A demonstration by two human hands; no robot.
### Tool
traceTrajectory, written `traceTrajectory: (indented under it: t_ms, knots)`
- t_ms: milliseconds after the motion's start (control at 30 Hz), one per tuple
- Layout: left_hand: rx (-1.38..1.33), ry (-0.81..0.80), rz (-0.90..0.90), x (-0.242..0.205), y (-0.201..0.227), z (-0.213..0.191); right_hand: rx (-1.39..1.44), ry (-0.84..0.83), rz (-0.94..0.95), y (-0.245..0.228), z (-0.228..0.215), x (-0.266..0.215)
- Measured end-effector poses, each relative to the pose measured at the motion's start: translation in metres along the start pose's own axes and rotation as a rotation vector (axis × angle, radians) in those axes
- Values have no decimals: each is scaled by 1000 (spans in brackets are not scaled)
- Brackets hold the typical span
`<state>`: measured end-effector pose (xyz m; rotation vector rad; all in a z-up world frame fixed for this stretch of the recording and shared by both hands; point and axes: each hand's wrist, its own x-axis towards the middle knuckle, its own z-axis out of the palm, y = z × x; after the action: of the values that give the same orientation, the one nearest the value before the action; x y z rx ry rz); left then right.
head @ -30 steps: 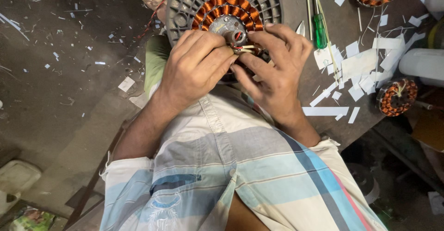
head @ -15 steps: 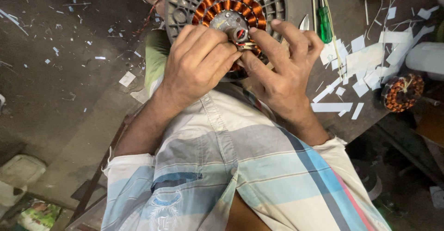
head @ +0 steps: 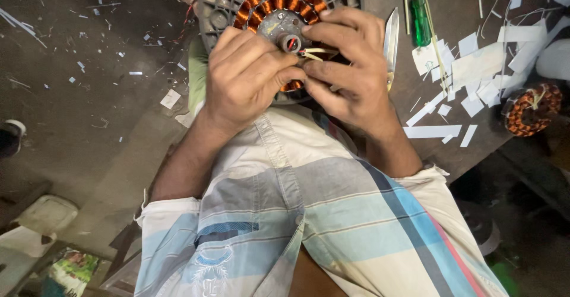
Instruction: The person works on a motor stator, using shears to cut and arrange copper wires and white insulating strips. They repeatedly trim wire ends, tuck them into slots, and wrap sections with white tape-like material. The work continues with careful hand manipulation of the stator and wires throughout the clip.
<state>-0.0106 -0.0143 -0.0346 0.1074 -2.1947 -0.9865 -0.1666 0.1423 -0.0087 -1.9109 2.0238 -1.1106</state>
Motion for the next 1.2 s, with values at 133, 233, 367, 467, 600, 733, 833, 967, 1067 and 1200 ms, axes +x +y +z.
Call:
traceTrajectory:
  t_ms: [133, 233, 367, 467, 600, 733, 833, 967, 1067, 1200]
  knots:
    - [-78, -41, -12, 0, 0, -6, 169, 72, 26, 12, 10, -4]
    - [-76, -101, -43, -2, 0, -10, 207, 90, -30, 20, 15, -6]
    - [44, -124, 12, -7, 0, -10, 209, 93, -71, 24, 17, -8]
    - [136, -152, 115, -7, 1, -11, 198, 69, -69, 24, 14, -9]
    - [186, -226, 170, -7, 3, -18, 200, 26, -81, 25, 10, -9]
    - [193, -276, 148, -2, 1, -27, 229, 22, -74, 26, 9, -8]
    - [245, -303, 138, 0, 5, -31, 260, 75, -80, 27, 8, -7]
    - [351, -338, 124, -3, 11, -30, 232, 43, -150, 29, 4, -3]
    - [370, -339, 97, -7, 12, -27, 210, -4, -172, 29, -2, 2]
    - [365, -336, 79, -12, 11, -23, 154, -73, -164, 23, -9, 8]
